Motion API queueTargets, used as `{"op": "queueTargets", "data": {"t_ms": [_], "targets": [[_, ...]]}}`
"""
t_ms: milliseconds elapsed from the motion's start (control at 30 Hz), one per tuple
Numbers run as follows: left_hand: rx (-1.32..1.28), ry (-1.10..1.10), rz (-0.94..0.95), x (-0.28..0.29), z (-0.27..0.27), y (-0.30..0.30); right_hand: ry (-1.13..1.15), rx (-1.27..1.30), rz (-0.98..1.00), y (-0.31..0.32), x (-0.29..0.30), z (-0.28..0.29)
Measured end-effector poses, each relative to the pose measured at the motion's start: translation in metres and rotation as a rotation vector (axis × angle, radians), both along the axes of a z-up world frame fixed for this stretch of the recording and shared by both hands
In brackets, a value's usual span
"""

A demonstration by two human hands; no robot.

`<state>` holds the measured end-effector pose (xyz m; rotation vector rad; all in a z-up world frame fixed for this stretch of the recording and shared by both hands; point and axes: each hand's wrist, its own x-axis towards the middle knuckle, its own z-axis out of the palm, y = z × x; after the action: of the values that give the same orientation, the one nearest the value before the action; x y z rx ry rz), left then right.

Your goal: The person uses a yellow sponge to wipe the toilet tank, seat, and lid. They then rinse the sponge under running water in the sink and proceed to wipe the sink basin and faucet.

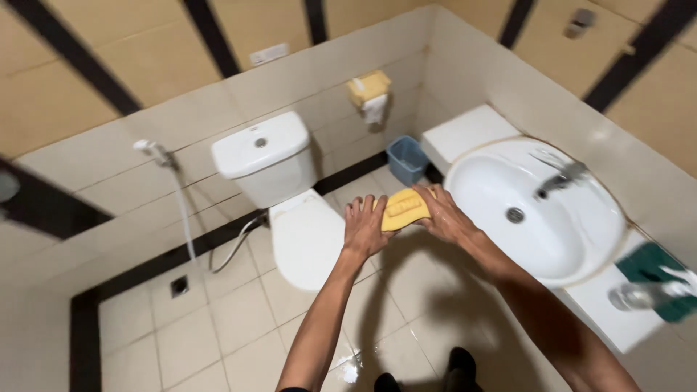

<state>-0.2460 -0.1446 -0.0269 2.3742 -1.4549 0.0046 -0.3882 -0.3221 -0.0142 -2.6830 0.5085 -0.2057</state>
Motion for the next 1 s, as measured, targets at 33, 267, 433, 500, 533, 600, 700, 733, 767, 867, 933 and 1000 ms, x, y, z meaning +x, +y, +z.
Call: {"op": "queueTargets", "data": {"t_ms": [33, 267, 433, 500, 533, 600, 700, 733, 767, 867, 933, 1000], "targets": [[0.004, 0.001, -0.031, -0.013, 0.003, -0.014, 0.001, 0.004, -0.031, -0.009, -0.015, -0.003], [-0.002, -0.226, -0.334, -0.095, -0.010, -0.129, -0.051, 0.164, -0.159, -0.073, -0.117, -0.006], [0.153, 0.037, -0.396, -0.143, -0.053, -0.198, -0.293, 0.105, -0.142, -0.141, -0.179, -0.052], [0.182, 0.221, -0.281, -0.158, -0.068, -0.220, -0.331, 0.117, -0.215, -0.172, -0.198, -0.074], [0.189, 0.228, -0.278, -0.164, -0.075, -0.234, -0.324, 0.125, -0.214, -0.189, -0.207, -0.085], [0.297, 0.346, -0.198, -0.175, -0.091, -0.262, -0.349, 0.075, -0.240, -0.223, -0.223, -0.108], [0.301, 0.571, -0.040, -0.191, -0.098, -0.298, -0.251, 0.020, -0.319, -0.273, -0.232, -0.123], [0.311, 0.580, -0.034, -0.195, -0.105, -0.311, -0.241, 0.031, -0.316, -0.287, -0.232, -0.121], [0.289, 0.744, 0.075, -0.199, -0.112, -0.324, -0.202, 0.030, -0.334, -0.301, -0.232, -0.119], [0.164, 1.026, 0.254, -0.212, -0.160, -0.354, -0.124, -0.026, -0.339, -0.338, -0.231, -0.129], [0.055, 1.133, 0.322, -0.215, -0.185, -0.370, -0.097, -0.082, -0.324, -0.358, -0.223, -0.140], [0.099, 1.069, 0.303, -0.220, -0.196, -0.385, -0.019, -0.110, -0.357, -0.374, -0.217, -0.149]]}}
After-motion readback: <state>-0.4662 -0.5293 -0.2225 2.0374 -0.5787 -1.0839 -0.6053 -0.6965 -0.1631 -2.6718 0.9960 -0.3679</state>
